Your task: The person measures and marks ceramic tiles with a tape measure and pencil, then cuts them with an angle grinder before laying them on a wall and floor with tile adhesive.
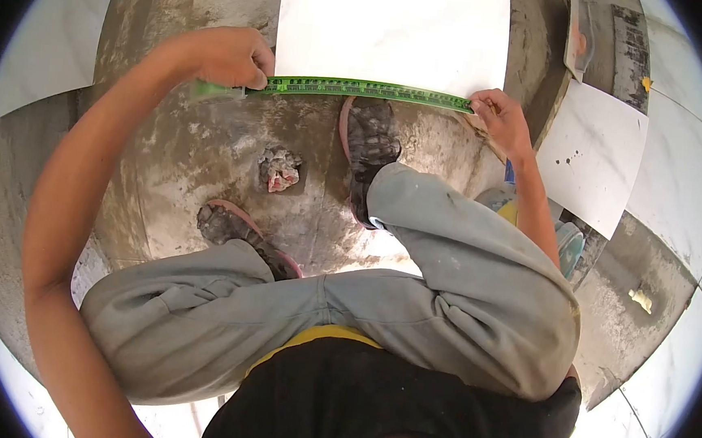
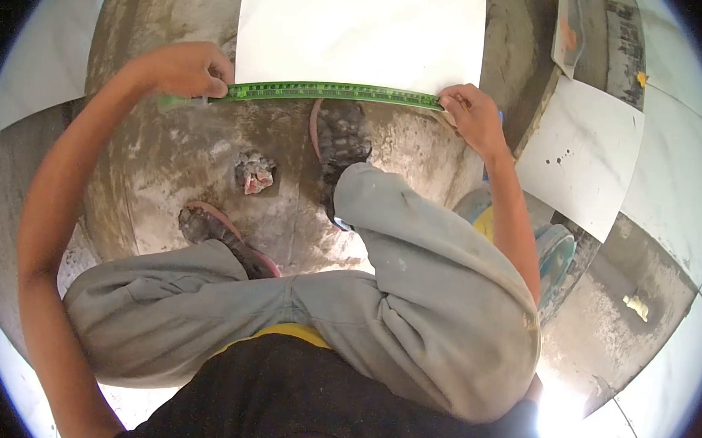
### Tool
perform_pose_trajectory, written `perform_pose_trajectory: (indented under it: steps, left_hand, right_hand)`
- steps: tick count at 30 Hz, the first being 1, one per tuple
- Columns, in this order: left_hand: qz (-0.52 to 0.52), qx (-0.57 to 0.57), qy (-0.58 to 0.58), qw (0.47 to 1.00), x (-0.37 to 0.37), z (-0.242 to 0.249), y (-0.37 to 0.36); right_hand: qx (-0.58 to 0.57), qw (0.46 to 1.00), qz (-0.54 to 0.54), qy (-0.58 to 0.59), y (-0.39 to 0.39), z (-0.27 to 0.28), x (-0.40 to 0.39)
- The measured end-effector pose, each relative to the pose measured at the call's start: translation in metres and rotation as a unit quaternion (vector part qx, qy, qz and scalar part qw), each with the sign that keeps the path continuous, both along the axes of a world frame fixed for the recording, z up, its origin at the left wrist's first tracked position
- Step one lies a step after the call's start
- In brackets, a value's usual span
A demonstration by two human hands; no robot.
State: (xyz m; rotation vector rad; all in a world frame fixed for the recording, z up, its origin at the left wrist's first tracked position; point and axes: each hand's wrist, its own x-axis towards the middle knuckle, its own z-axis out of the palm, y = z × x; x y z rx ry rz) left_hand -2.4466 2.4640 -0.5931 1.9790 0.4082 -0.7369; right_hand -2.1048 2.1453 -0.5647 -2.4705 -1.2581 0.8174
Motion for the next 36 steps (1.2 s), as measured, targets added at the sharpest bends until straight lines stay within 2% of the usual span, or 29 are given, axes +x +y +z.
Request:
perform_pose_trajectory:
  steps: [2,9,12,15,17,18,20,21,23,24,26,28,30,32,34,36]
  left_hand:
    - [0.003,0.007,-0.009,1.000,0.001,-0.001,-0.001]
    - [0.012,0.005,-0.016,1.000,0.001,0.001,-0.003]
    - [0.022,0.000,-0.032,0.999,0.000,0.000,-0.004]
    - [0.029,0.009,-0.025,0.999,0.001,0.007,-0.007]
    - [0.038,0.011,-0.031,0.999,-0.001,0.005,-0.008]
    - [0.045,0.013,-0.036,0.998,-0.001,0.004,-0.009]
    - [0.040,0.012,-0.029,0.999,0.000,0.007,-0.008]
    - [0.034,0.010,-0.022,0.999,0.000,0.008,-0.008]
    - [0.025,0.010,-0.034,0.999,0.000,-0.001,-0.006]
    - [0.017,0.011,-0.045,0.999,-0.001,-0.005,-0.005]
    - [0.028,0.012,-0.036,0.999,-0.001,-0.007,-0.006]
    - [0.038,0.014,-0.029,0.999,0.000,-0.007,-0.006]
    - [0.002,0.034,-0.002,0.999,0.003,-0.007,-0.004]
    - [-0.061,0.054,-0.057,0.995,0.004,-0.007,0.000]
    - [-0.047,0.062,-0.136,0.988,0.000,-0.021,-0.001]
    - [-0.006,0.037,-0.167,0.985,-0.002,-0.009,-0.008]
  right_hand:
    - [-0.042,0.997,-0.048,0.034,0.003,0.002,-0.002]
    - [-0.026,0.998,-0.036,0.052,0.003,0.001,-0.004]
    - [-0.044,0.991,-0.079,0.098,0.005,0.001,-0.005]
    - [-0.012,0.991,-0.080,0.104,0.009,0.012,-0.013]
    - [0.087,0.968,-0.192,0.137,0.011,0.023,-0.015]
    - [0.086,0.968,-0.192,0.137,0.010,0.024,-0.013]
    - [0.189,0.924,-0.252,0.217,0.006,0.029,-0.003]
    - [0.190,0.924,-0.252,0.215,-0.002,0.033,0.008]
    - [0.026,0.953,-0.204,0.224,-0.013,0.042,0.022]
    - [0.026,0.953,-0.204,0.222,-0.019,0.038,0.024]
    - [0.122,0.939,-0.254,0.197,-0.017,0.035,-0.001]
    - [0.140,0.935,-0.262,0.193,-0.015,0.031,-0.012]
    - [0.160,0.930,-0.274,0.186,-0.017,0.023,-0.019]
    - [0.149,0.944,-0.231,0.184,-0.023,0.019,-0.013]
    - [0.148,0.955,-0.189,0.173,-0.022,0.025,-0.017]
    - [0.169,0.949,-0.190,0.185,-0.023,0.019,-0.015]
